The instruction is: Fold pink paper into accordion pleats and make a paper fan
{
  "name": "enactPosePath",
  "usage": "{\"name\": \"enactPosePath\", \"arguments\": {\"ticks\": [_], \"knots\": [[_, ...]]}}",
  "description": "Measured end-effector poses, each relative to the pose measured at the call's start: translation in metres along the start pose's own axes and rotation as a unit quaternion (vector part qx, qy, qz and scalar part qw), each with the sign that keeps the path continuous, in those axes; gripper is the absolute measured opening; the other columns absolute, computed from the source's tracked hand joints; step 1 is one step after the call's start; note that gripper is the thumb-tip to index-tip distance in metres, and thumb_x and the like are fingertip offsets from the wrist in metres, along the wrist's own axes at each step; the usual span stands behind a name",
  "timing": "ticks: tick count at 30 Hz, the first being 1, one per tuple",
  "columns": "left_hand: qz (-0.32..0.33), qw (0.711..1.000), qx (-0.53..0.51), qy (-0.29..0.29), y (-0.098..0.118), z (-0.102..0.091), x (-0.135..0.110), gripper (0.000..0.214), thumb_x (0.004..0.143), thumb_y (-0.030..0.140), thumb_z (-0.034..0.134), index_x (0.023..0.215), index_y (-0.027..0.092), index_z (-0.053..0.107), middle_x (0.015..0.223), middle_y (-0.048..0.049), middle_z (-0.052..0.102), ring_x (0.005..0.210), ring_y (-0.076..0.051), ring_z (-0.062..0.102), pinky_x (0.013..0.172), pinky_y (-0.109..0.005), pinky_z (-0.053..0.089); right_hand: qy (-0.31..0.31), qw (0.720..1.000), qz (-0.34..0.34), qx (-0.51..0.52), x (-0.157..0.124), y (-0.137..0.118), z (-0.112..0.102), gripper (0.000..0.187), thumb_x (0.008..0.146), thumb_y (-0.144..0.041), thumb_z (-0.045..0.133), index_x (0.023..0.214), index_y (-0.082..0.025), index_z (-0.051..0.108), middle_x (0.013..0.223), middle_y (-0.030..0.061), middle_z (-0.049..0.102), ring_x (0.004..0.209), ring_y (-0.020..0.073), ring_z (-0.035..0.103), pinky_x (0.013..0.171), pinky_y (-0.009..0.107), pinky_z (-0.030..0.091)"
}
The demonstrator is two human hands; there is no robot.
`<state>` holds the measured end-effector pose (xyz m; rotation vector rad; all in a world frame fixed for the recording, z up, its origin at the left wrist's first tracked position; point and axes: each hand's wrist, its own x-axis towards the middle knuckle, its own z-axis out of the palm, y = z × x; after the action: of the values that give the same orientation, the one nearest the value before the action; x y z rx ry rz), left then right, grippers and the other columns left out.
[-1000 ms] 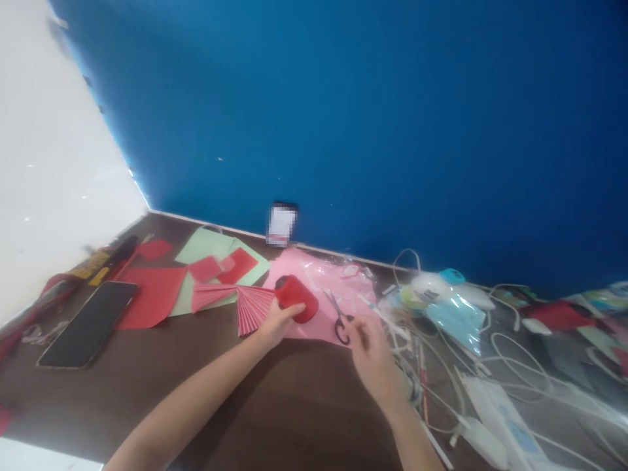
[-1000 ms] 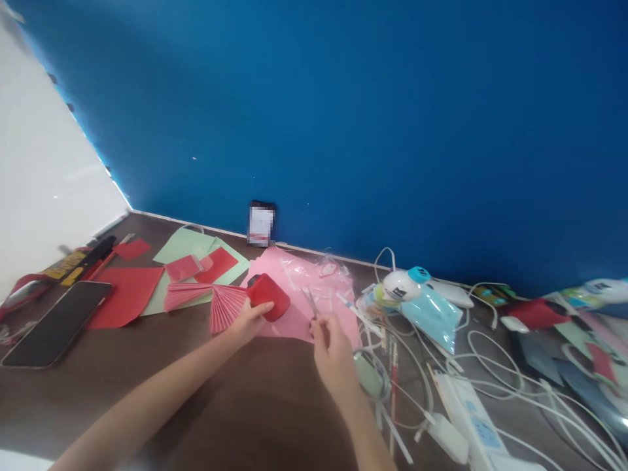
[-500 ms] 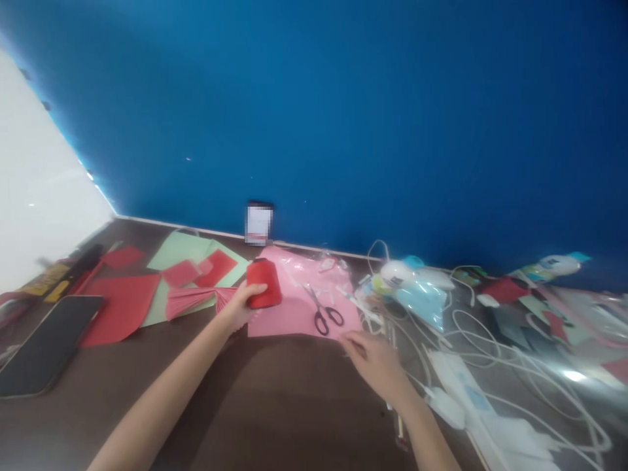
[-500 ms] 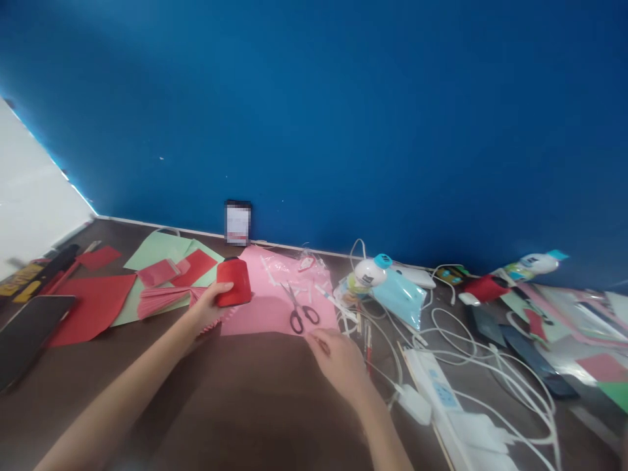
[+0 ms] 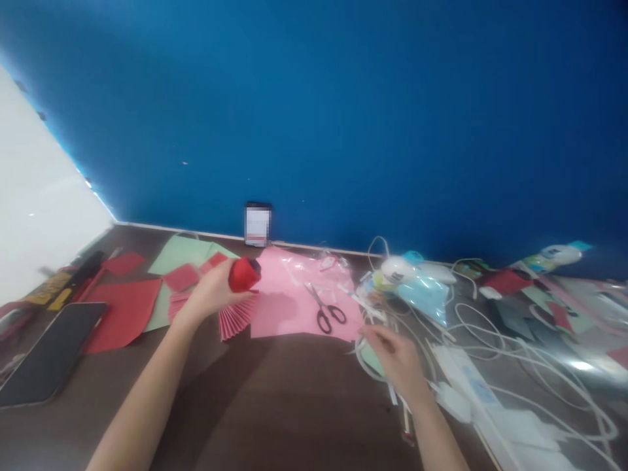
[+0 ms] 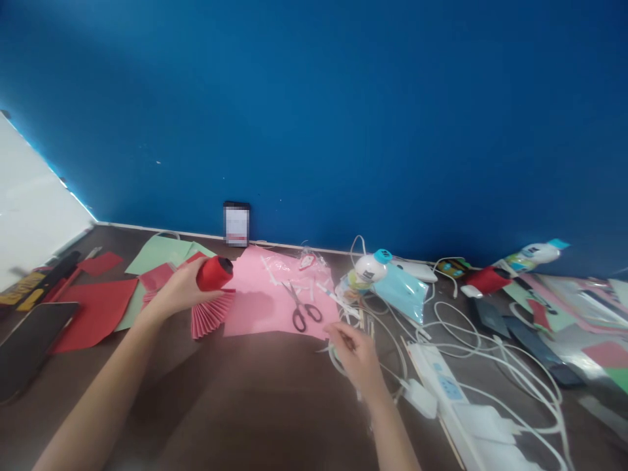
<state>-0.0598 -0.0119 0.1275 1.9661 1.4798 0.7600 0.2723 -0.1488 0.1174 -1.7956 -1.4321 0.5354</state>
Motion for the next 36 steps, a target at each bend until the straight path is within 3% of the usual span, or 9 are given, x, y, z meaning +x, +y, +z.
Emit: {"name": "enactPosePath", "arguments": {"ticks": [3, 6, 10, 13, 19, 27, 30, 34, 36], "knots": [[0.061, 0.995, 0.082, 0.012, 0.001, -0.013, -0.002, 0.041, 0.065, 0.036, 0.066, 0.102, 0.022, 0.057, 0.095, -0.0079, 0.060, 0.081, -0.026, 0.055, 0.067, -0.036, 0.042, 0.084, 0.994, 0.038, 0.050, 0.005, 0.005, -0.005, 0.024, 0.070, -0.043, 0.060, 0.072, -0.020, 0.069, 0.071, 0.0038, 0.069, 0.066, 0.0211, 0.063, 0.060, 0.028, 0.048], [0.081, 0.995, 0.058, -0.015, -0.007, -0.027, -0.003, 0.043, 0.063, 0.031, 0.067, 0.104, 0.024, 0.057, 0.100, -0.0053, 0.061, 0.086, -0.026, 0.056, 0.073, -0.036, 0.044, 0.140, 0.984, 0.078, 0.076, 0.010, 0.012, -0.012, 0.027, 0.068, -0.044, 0.062, 0.072, -0.018, 0.069, 0.074, 0.0064, 0.070, 0.072, 0.0238, 0.063, 0.063, 0.031, 0.049], [0.022, 0.997, -0.080, -0.011, -0.027, -0.045, -0.005, 0.071, 0.052, 0.033, 0.076, 0.118, 0.023, 0.050, 0.110, -0.0064, 0.061, 0.097, -0.028, 0.057, 0.082, -0.038, 0.047, 0.162, 0.974, 0.138, 0.083, 0.016, 0.029, -0.018, 0.033, 0.064, -0.047, 0.063, 0.073, -0.016, 0.070, 0.077, 0.0085, 0.071, 0.078, 0.0267, 0.063, 0.066, 0.033, 0.048], [-0.057, 0.983, -0.171, 0.033, -0.036, -0.056, -0.007, 0.070, 0.051, 0.037, 0.077, 0.114, 0.020, 0.053, 0.105, -0.0084, 0.064, 0.094, -0.029, 0.060, 0.080, -0.040, 0.050, 0.152, 0.971, 0.174, 0.065, 0.016, 0.042, -0.019, 0.037, 0.061, -0.050, 0.063, 0.072, -0.015, 0.071, 0.077, 0.0086, 0.071, 0.080, 0.0276, 0.063, 0.069, 0.033, 0.047], [-0.122, 0.932, -0.311, 0.142, -0.042, -0.059, -0.004, 0.060, 0.044, 0.030, 0.081, 0.099, 0.019, 0.061, 0.087, -0.0059, 0.068, 0.081, -0.027, 0.065, 0.068, -0.033, 0.055, 0.062, 0.984, 0.166, 0.017, 0.011, 0.039, -0.012, 0.032, 0.065, -0.047, 0.061, 0.072, -0.018, 0.072, 0.078, 0.0073, 0.072, 0.084, 0.0284, 0.063, 0.074, 0.032, 0.047], [-0.127, 0.793, -0.584, 0.121, -0.043, -0.049, -0.003, 0.052, 0.064, 0.051, 0.066, 0.106, 0.022, 0.056, 0.107, -0.0076, 0.063, 0.097, -0.029, 0.061, 0.073, -0.044, 0.056, -0.164, 0.982, 0.081, -0.052, 0.010, 0.030, 0.009, 0.041, 0.072, -0.054, 0.053, 0.068, -0.017, 0.071, 0.073, 0.0057, 0.070, 0.075, 0.0244, 0.062, 0.071, 0.031, 0.047], [-0.160, 0.803, -0.553, 0.151, -0.036, -0.051, -0.002, 0.045, 0.066, 0.043, 0.066, 0.104, 0.021, 0.057, 0.101, -0.0074, 0.065, 0.095, -0.028, 0.061, 0.073, -0.044, 0.056, -0.234, 0.968, 0.072, -0.048, 0.007, 0.025, 0.007, 0.044, 0.075, -0.055, 0.050, 0.071, -0.017, 0.072, 0.075, 0.0067, 0.069, 0.079, 0.0238, 0.061, 0.076, 0.032, 0.046], [-0.200, 0.875, -0.404, 0.176, -0.025, -0.053, 0.000, 0.045, 0.056, 0.036, 0.073, 0.096, 0.018, 0.061, 0.086, -0.0071, 0.067, 0.079, -0.025, 0.066, 0.064, -0.034, 0.057, -0.328, 0.934, 0.141, 0.020, 0.002, 0.026, -0.005, 0.049, 0.080, -0.055, 0.046, 0.103, -0.017, 0.066, 0.084, 0.0077, 0.067, 0.081, 0.0210, 0.063, 0.077, 0.032, 0.048], [-0.193, 0.904, -0.339, 0.174, -0.018, -0.053, 0.000, 0.046, 0.055, 0.037, 0.074, 0.095, 0.017, 0.062, 0.085, -0.0072, 0.067, 0.077, -0.024, 0.066, 0.064, -0.031, 0.056, -0.310, 0.934, 0.175, 0.036, 0.000, 0.025, -0.010, 0.052, 0.080, -0.054, 0.045, 0.115, -0.018, 0.059, 0.096, 0.0094, 0.066, 0.087, 0.0213, 0.063, 0.081, 0.034, 0.048]]}}
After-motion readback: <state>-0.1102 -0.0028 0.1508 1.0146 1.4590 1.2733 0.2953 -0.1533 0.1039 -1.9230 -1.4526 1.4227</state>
